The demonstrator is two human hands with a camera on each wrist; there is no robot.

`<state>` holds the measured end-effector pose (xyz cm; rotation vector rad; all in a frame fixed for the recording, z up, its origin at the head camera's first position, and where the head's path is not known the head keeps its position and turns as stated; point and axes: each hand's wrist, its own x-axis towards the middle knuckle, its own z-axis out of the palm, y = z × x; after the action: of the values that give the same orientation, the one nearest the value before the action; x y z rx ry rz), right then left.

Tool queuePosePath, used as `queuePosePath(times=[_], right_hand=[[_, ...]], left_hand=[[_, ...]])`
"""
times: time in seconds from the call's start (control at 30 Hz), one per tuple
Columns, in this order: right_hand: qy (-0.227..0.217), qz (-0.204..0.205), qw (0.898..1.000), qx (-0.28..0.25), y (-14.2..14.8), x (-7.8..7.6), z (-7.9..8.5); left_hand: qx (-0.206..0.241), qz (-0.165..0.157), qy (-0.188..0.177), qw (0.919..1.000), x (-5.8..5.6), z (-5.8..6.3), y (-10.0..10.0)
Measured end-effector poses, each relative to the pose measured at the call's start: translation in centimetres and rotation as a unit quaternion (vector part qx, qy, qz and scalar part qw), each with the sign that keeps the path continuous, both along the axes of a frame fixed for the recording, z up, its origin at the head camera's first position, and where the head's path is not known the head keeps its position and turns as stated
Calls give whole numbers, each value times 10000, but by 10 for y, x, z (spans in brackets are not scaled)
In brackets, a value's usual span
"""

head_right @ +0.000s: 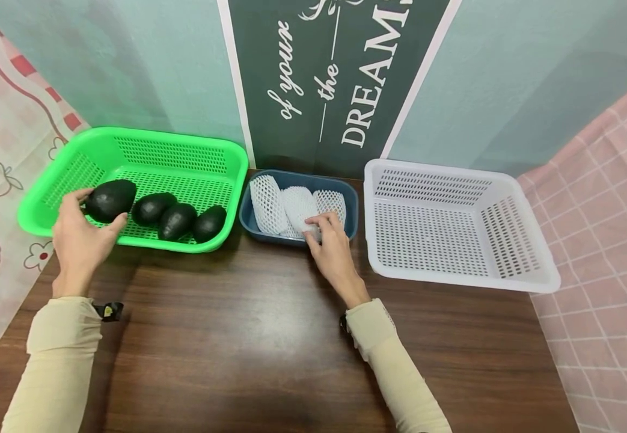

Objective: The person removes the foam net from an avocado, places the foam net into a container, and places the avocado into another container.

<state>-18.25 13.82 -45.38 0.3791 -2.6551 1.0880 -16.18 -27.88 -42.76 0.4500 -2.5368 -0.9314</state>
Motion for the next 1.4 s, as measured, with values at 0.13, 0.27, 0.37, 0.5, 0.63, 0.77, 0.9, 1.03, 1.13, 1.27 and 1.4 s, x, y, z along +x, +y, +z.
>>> queuePosePath(times=[0.13, 0.27, 0.37, 0.5, 0.63, 0.77, 0.9, 1.03, 1.13, 1.27, 1.4], right_hand=[[-248, 91, 9988, 408, 1, 4, 0], [-276, 199, 9985, 435, 2, 7, 2], [-243, 181, 9986, 424, 2, 10, 3], [-158, 123, 9991, 373, 4, 14, 5], [-27, 74, 9995, 312, 6, 18, 8], [87, 51, 9995, 292, 10, 21, 9], [161, 59, 9994, 304, 13, 23, 8], [238, 32, 9993, 288, 14, 24, 8], [278, 24, 9992, 274, 15, 24, 7], [336, 9, 9989, 316, 16, 25, 6], [451, -56, 9982, 388, 19, 24, 2]], left_hand=[[18, 24, -843, 9964, -2, 6, -5], [-60, -62, -1547, 9879, -6, 12, -8], [-113, -91, -1783, 9839, -6, 14, -9], [-190, -164, -1992, 9796, -7, 16, -10], [-317, -454, -2517, 9662, -10, 18, -14], [-698, -898, -3097, 9440, -13, 21, -16], [-982, -1092, -3316, 9319, -15, 22, -17], [-1041, -1134, -3345, 9297, -17, 22, -18], [-1024, -1130, -3317, 9310, -17, 22, -17], [-883, -1065, -2922, 9463, -14, 19, -16], [-677, -830, -2016, 9736, -7, 12, -10]])
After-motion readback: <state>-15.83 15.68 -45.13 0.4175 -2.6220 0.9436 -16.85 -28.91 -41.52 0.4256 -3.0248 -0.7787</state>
